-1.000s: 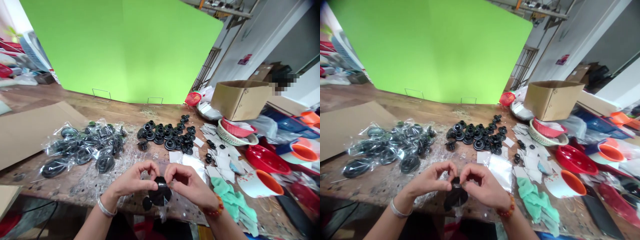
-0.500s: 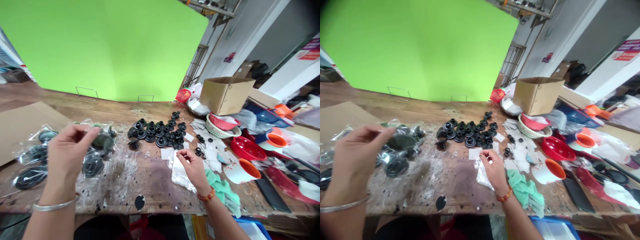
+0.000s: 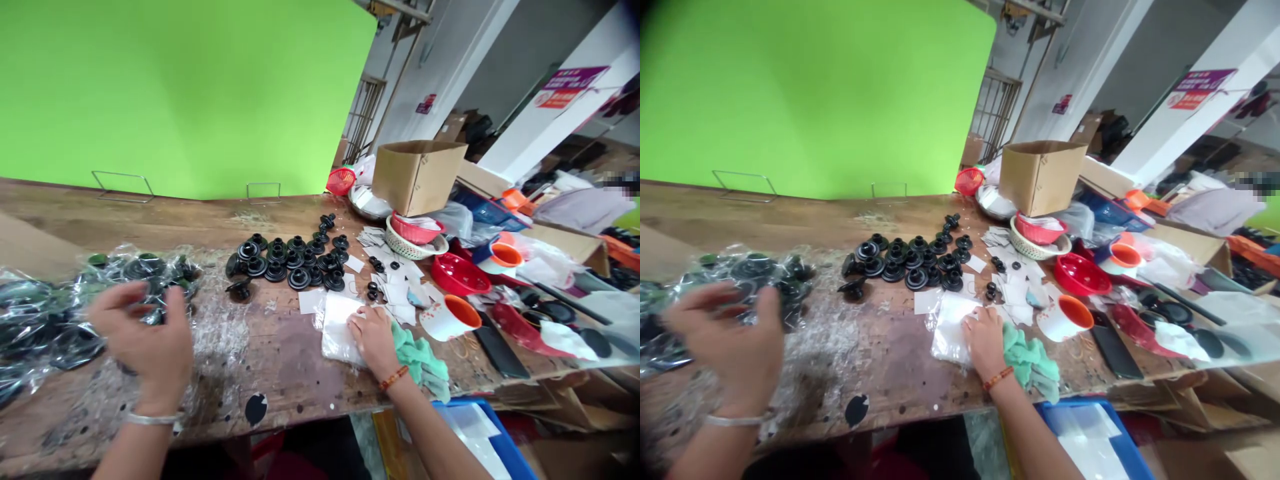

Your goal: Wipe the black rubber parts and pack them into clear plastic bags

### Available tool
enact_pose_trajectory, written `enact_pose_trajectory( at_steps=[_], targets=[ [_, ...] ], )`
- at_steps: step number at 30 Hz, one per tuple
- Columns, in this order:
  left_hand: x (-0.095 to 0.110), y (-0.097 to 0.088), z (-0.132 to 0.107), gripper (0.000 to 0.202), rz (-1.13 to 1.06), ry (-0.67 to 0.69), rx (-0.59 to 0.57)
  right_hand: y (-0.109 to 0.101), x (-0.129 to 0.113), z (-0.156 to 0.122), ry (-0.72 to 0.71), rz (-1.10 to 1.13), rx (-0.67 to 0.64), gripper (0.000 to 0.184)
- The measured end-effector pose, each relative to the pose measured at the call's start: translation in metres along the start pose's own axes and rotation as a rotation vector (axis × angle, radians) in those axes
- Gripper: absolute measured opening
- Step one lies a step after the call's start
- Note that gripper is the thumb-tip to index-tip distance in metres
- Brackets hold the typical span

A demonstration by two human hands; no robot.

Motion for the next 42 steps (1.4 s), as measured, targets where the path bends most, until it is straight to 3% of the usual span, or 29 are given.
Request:
enact_pose_trajectory(
  at_steps=[1, 2, 4, 6, 9, 11, 16, 20, 22, 25, 27, 30, 33, 37, 39, 42],
  targets=[
    [0.008, 0.011, -0.013, 0.020, 0.032, 0.114, 0.107, 0.001, -0.001, 0.000, -0.014, 0.005, 0.000, 0.019],
    [0.015, 0.027, -0.026, 0.017, 0.031, 0.200, -0.005, 0.003, -0.001, 0.000, -0.029, 0.009, -0.001, 0.019],
    [0.022, 0.062, -0.053, 0.010, -0.038, 0.261, -0.396, 0.005, -0.001, 0.002, -0.051, 0.014, -0.007, 0.019],
    [0.023, 0.090, -0.075, 0.014, -0.052, 0.224, -0.603, 0.005, -0.001, 0.003, -0.055, 0.008, -0.014, 0.019],
    [0.017, 0.121, -0.088, 0.026, 0.004, 0.080, -0.645, 0.005, -0.002, 0.004, -0.054, -0.011, -0.027, 0.017],
    [0.014, 0.138, -0.086, 0.020, -0.006, -0.004, -0.663, 0.004, -0.003, 0.003, -0.048, -0.012, -0.043, 0.018],
    [0.014, 0.160, -0.078, 0.019, -0.151, -0.099, -0.725, 0.004, -0.001, 0.001, 0.002, 0.043, -0.073, 0.021],
    [0.017, 0.155, -0.075, 0.021, -0.321, -0.219, -0.651, 0.003, -0.001, -0.003, 0.019, 0.007, -0.124, 0.024],
    [0.020, 0.144, -0.070, 0.027, -0.396, -0.291, -0.611, 0.001, -0.001, -0.004, 0.017, -0.002, -0.159, 0.020],
    [0.021, 0.121, -0.059, 0.032, -0.584, -0.502, -0.555, -0.004, -0.002, -0.003, 0.047, 0.058, -0.160, 0.019],
    [0.022, 0.105, -0.055, 0.034, -0.695, -0.658, -0.537, -0.010, -0.009, 0.000, 0.063, 0.249, -0.096, 0.019],
    [0.021, 0.086, -0.056, 0.040, -0.696, -0.746, -0.550, -0.019, -0.028, 0.008, 0.124, 0.796, -0.029, 0.031],
    [0.021, 0.076, -0.063, 0.044, -0.673, -0.769, -0.605, -0.019, -0.055, 0.019, 0.210, 1.263, -0.178, 0.044],
    [0.021, 0.066, -0.069, 0.037, -0.692, -0.809, -0.644, -0.013, -0.080, 0.034, 0.220, 1.366, -0.365, 0.067],
    [0.020, 0.062, -0.068, 0.033, -0.699, -0.812, -0.670, -0.014, -0.087, 0.039, 0.111, 1.411, -0.472, 0.064],
    [0.016, 0.056, -0.064, 0.032, -0.712, -0.819, -0.744, -0.015, -0.095, 0.039, -0.030, 1.487, -0.652, 0.044]
  ],
)
Point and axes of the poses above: each hand's wrist, its own z-axis towards the middle knuckle, its own y-axis out of the palm, x = y × z, the point moved 2 cm from there along z, towards the middle knuckle, and after that the axes turned 2 degrees about -y, right-handed, at the moved point
